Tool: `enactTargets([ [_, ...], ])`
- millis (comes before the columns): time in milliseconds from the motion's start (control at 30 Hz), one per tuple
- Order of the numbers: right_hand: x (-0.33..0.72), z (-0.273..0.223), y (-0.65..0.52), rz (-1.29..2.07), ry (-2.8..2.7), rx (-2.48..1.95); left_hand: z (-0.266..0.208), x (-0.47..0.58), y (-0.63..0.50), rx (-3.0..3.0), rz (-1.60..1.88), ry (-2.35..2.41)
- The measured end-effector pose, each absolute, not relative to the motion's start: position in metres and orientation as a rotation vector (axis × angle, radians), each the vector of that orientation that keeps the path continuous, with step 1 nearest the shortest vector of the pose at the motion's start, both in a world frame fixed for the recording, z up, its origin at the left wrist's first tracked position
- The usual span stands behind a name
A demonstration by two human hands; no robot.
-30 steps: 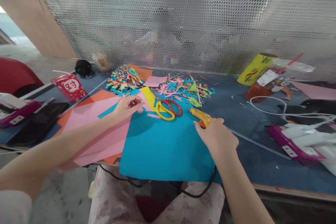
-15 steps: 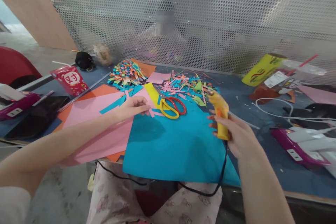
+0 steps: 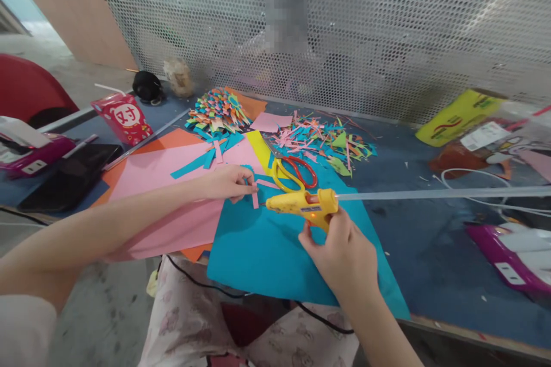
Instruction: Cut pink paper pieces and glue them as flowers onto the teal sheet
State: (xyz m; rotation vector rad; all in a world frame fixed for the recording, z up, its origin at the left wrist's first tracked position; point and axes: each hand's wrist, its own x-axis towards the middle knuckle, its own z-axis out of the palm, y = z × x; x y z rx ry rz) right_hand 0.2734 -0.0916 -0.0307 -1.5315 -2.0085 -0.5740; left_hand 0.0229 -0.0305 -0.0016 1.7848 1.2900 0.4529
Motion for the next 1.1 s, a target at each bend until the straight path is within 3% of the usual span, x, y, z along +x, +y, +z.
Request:
enactTargets([
  [267,0.2669,-0.0311,-0.0922,-0.79,-2.125,-1.178,-0.002,0.0238,-0.0308,1.793,0.423,1.301],
  [1100,0.2702,-0.032,-0.0919,-0.833,-2.168,-1.168,0.0036,0.0255,-0.0335,1.739,0.415,1.333],
])
